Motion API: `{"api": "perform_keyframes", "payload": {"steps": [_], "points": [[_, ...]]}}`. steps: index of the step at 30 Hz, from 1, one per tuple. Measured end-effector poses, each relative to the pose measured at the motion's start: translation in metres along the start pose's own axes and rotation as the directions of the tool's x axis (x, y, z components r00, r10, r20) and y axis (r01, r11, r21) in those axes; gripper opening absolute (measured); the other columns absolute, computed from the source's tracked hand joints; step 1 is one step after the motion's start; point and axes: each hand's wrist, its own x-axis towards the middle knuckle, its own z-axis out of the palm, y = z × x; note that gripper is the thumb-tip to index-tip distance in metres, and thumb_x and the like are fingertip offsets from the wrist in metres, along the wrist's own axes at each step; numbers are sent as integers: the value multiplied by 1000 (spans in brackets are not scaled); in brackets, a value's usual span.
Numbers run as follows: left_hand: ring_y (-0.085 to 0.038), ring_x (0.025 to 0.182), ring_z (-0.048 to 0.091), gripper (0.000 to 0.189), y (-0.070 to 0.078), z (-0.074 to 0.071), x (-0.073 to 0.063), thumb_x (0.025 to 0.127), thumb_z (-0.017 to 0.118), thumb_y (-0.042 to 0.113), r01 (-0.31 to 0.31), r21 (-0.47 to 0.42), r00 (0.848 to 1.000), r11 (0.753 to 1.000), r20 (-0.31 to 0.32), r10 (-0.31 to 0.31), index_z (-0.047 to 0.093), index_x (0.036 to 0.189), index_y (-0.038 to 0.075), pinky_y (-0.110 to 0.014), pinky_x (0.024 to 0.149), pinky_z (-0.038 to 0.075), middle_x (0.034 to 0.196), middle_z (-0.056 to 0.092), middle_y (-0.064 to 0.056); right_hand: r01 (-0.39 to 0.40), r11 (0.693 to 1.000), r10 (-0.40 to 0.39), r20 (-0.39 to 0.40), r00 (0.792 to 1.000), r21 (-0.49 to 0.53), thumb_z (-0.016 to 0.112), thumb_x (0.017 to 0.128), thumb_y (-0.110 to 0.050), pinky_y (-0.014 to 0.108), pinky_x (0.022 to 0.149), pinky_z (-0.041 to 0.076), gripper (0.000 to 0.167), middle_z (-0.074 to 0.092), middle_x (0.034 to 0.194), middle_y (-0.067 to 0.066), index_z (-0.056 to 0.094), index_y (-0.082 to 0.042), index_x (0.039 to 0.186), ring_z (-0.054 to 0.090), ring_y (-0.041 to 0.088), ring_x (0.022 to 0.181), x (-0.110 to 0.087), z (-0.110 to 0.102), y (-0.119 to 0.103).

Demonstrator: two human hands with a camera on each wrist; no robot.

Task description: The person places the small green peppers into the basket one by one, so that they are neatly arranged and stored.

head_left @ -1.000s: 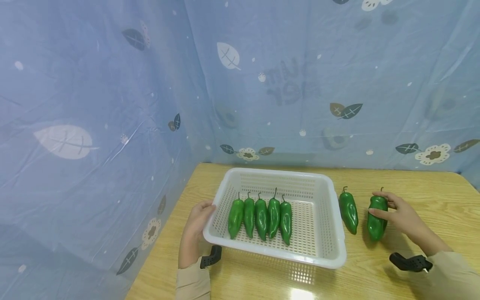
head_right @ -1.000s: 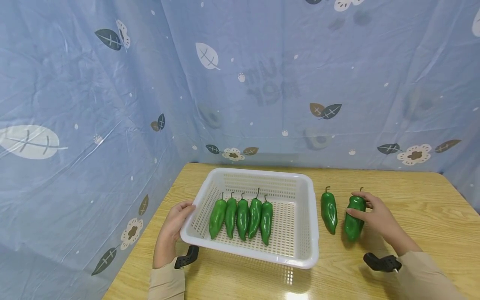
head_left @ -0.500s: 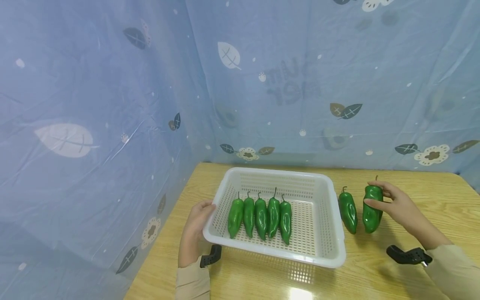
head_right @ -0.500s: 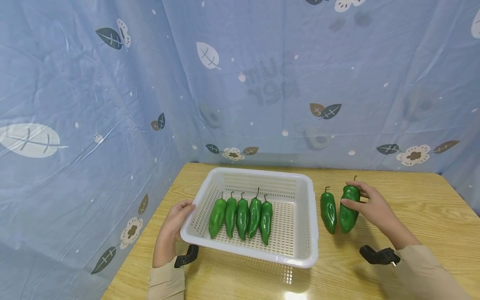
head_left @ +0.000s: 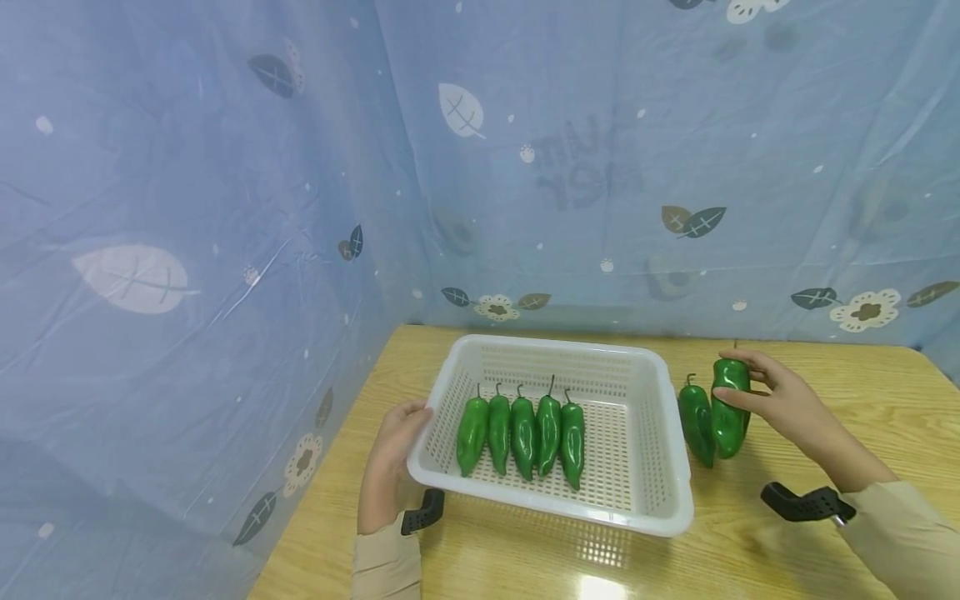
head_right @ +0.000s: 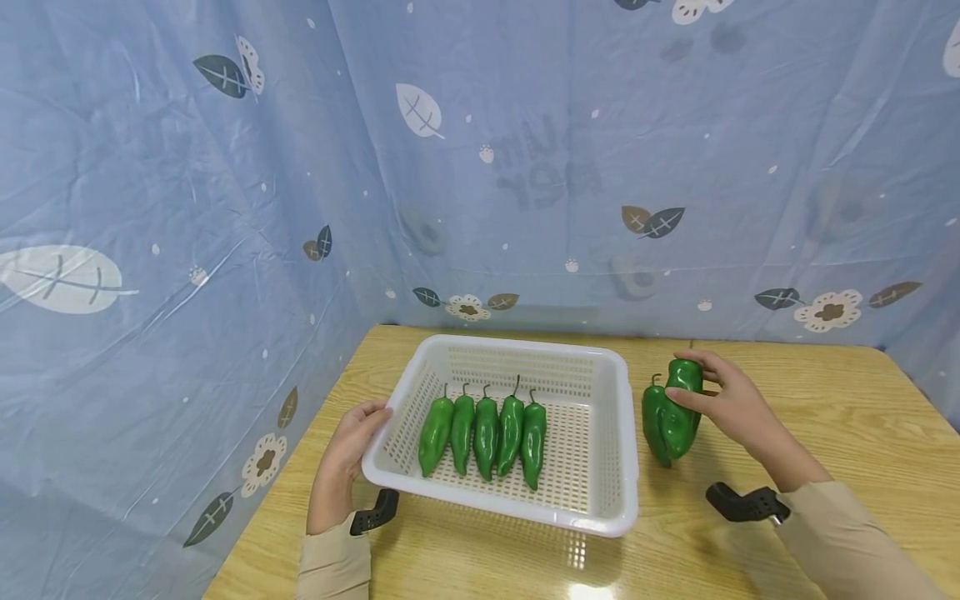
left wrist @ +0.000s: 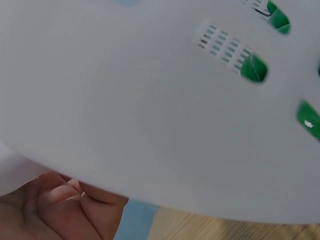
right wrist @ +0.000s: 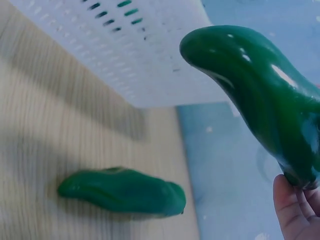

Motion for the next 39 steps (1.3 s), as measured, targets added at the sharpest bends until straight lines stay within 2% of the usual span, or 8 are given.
{"api": "perform_keyframes", "payload": {"steps": [3,6,8,13,19,24,30,39], "points": [[-43,101,63,37,6,1,-4,98,45,12,-6,2,1000,1000,10,6,47,126,-11,-45,78,59,115,58,-33,13,1000,-13,-8,1000,-2,60,93,-31,43,79,53,60,38,137,20,35,-6,143,39,45,121,2,1,-5],[-44,101,63,37,4,1,-3,98,44,13,-14,5,1000,1000,16,14,47,126,-11,-45,78,59,115,58,-33,30,1000,-30,-10,999,0,61,92,-29,34,76,52,59,40,136,19,37,-6,141,40,44,120,5,3,-11],[-43,100,64,37,-1,0,0,98,45,14,-14,5,1000,1000,11,14,48,127,-10,-45,77,59,115,59,-33,36,999,-36,-3,999,7,62,92,-29,37,78,53,59,40,137,20,38,-5,140,39,46,121,6,5,-16],[-38,98,66,38,-10,0,5,97,47,17,-17,10,1000,1000,-9,17,50,126,-7,-42,74,60,114,60,-30,26,999,-26,28,999,24,62,92,-30,56,84,48,60,38,140,26,37,-3,140,37,50,123,11,8,-32],[-37,96,67,37,-11,0,5,97,48,18,-26,9,1000,1000,-12,26,51,125,-6,-42,74,60,113,61,-29,1,999,-4,86,996,37,61,92,-33,57,85,48,61,40,139,27,36,-5,140,38,49,124,16,17,-48],[-36,96,66,38,-9,-1,5,97,48,19,-34,23,999,999,-4,34,51,126,-5,-42,74,60,113,61,-28,17,999,-22,113,993,43,61,92,-33,58,87,47,62,42,138,25,36,-6,141,37,48,126,24,28,-57],[-35,94,67,40,-7,-1,6,96,49,20,-15,49,999,999,-37,17,51,127,-5,-41,73,60,112,62,-27,8,998,-17,160,987,61,62,90,-38,60,90,44,64,42,139,24,37,-9,142,35,48,129,38,46,-74],[-32,92,68,37,-11,0,7,97,49,21,-4,60,999,998,-45,6,52,124,-3,-40,72,60,110,63,-25,46,995,-59,155,986,88,65,89,-32,56,89,48,62,50,132,24,41,-6,139,39,48,126,49,67,-83]]}}
